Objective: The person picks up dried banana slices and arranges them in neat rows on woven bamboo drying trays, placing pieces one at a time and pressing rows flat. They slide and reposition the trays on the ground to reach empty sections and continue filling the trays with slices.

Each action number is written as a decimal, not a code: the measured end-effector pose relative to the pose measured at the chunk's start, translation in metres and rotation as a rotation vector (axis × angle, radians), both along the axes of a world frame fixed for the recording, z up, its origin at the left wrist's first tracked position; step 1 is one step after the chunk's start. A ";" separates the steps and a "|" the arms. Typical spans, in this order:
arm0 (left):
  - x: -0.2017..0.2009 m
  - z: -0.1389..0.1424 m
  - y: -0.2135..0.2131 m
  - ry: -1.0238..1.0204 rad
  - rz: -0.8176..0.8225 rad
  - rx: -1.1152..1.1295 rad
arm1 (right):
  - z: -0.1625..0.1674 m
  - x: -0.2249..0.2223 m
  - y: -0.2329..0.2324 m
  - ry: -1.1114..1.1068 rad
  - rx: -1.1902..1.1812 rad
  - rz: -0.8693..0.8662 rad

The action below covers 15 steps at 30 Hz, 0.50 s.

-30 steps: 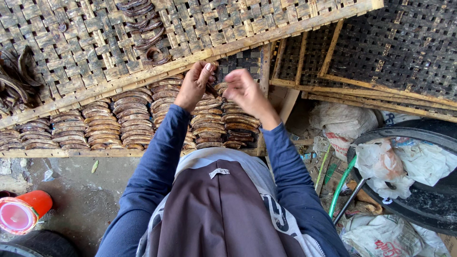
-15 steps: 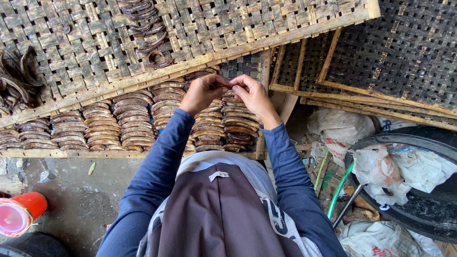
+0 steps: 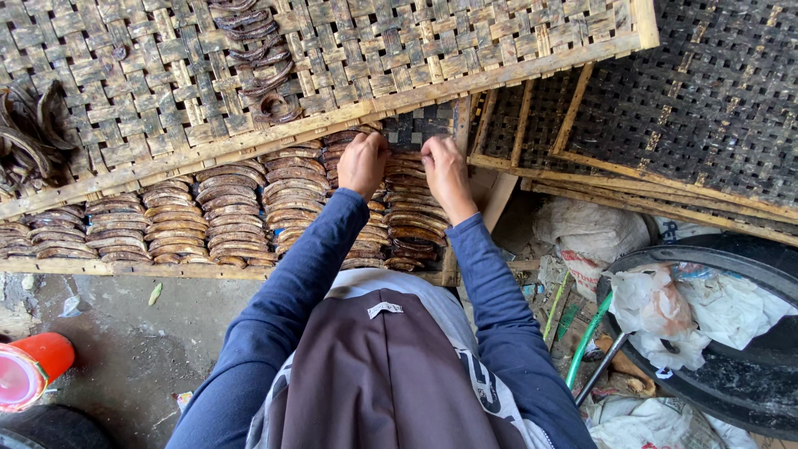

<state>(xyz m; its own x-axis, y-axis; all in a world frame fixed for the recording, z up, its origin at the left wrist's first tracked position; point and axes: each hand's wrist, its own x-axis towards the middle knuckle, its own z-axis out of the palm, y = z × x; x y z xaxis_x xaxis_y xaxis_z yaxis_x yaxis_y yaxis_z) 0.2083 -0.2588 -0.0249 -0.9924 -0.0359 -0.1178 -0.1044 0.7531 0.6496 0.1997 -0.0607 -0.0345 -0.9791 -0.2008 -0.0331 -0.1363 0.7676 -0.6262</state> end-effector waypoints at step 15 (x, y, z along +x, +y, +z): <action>0.087 0.059 -0.110 0.502 0.234 0.004 | 0.066 -0.107 0.069 0.236 -0.208 -0.095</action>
